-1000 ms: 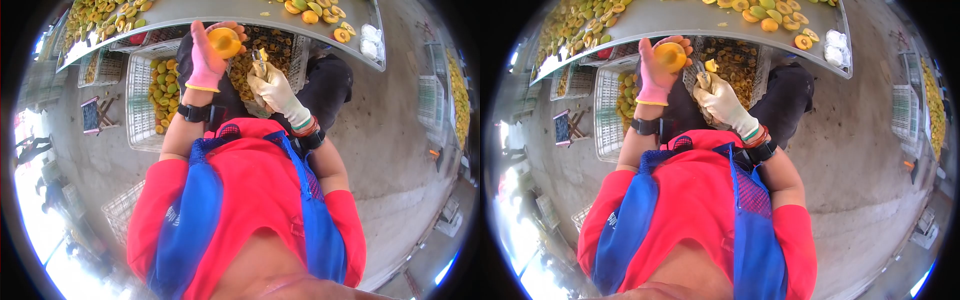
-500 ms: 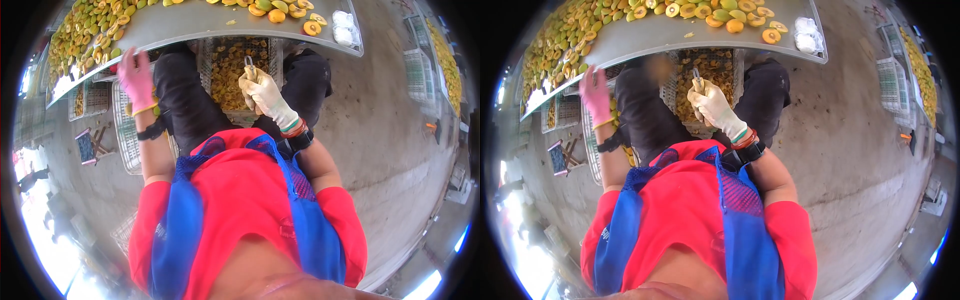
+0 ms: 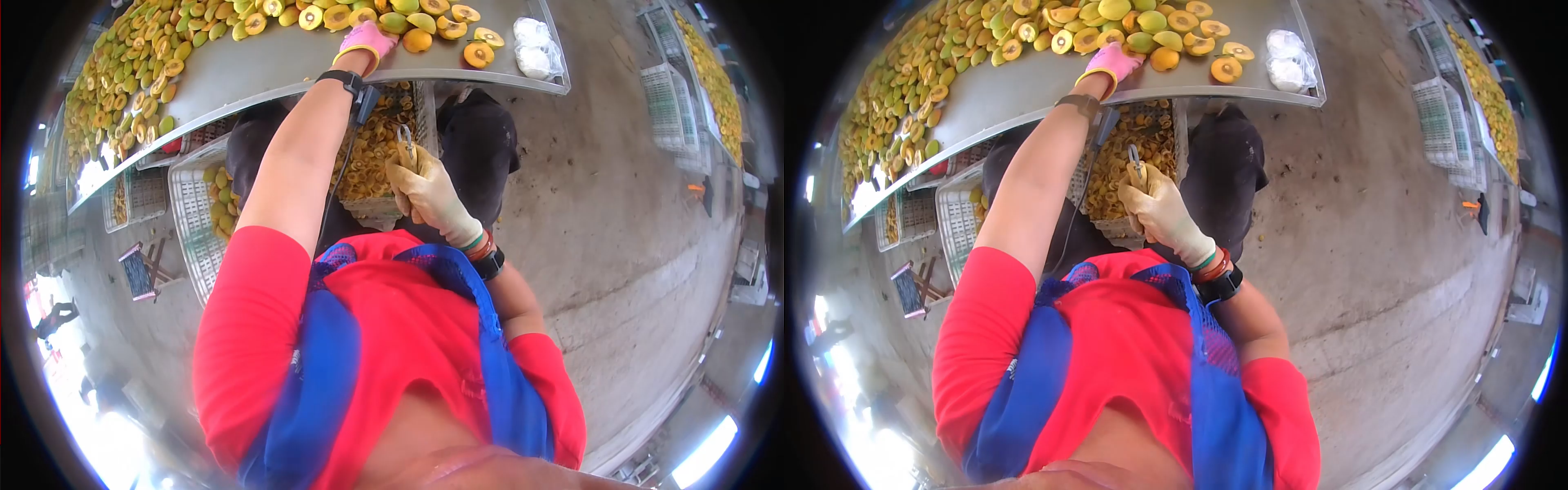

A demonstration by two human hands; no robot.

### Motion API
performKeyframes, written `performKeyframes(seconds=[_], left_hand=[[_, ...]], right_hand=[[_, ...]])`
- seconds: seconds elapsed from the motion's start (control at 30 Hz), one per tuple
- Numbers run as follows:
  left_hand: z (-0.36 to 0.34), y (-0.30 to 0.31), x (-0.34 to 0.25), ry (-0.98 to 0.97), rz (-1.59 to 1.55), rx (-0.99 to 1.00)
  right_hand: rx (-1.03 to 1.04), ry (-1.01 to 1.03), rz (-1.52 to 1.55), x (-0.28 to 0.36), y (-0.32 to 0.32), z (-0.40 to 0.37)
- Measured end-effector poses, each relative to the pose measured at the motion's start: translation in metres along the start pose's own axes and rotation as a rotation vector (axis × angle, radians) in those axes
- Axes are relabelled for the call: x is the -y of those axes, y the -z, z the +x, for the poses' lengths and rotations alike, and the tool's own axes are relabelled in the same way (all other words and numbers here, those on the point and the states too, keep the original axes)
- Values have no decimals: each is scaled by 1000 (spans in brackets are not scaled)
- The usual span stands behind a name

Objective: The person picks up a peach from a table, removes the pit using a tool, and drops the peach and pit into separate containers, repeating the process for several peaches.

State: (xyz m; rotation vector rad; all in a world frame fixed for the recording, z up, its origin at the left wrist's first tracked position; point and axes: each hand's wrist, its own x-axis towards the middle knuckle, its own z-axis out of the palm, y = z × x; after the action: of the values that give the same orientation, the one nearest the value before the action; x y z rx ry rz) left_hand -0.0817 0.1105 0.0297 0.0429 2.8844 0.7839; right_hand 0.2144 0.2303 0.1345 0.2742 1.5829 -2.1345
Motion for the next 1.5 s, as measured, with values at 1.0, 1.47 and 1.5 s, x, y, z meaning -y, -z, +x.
performKeyframes(seconds=[1.0,1.47,1.5], left_hand=[[-257,66,-10,-441,-1140,-14],[-268,77,-2,-511,-1250,156],[-269,78,0,-515,-1305,209]], right_hand=[[-307,595,-599,-17,-35,3],[357,-125,131,5,-26,-14],[421,-172,162,4,-24,-13]])
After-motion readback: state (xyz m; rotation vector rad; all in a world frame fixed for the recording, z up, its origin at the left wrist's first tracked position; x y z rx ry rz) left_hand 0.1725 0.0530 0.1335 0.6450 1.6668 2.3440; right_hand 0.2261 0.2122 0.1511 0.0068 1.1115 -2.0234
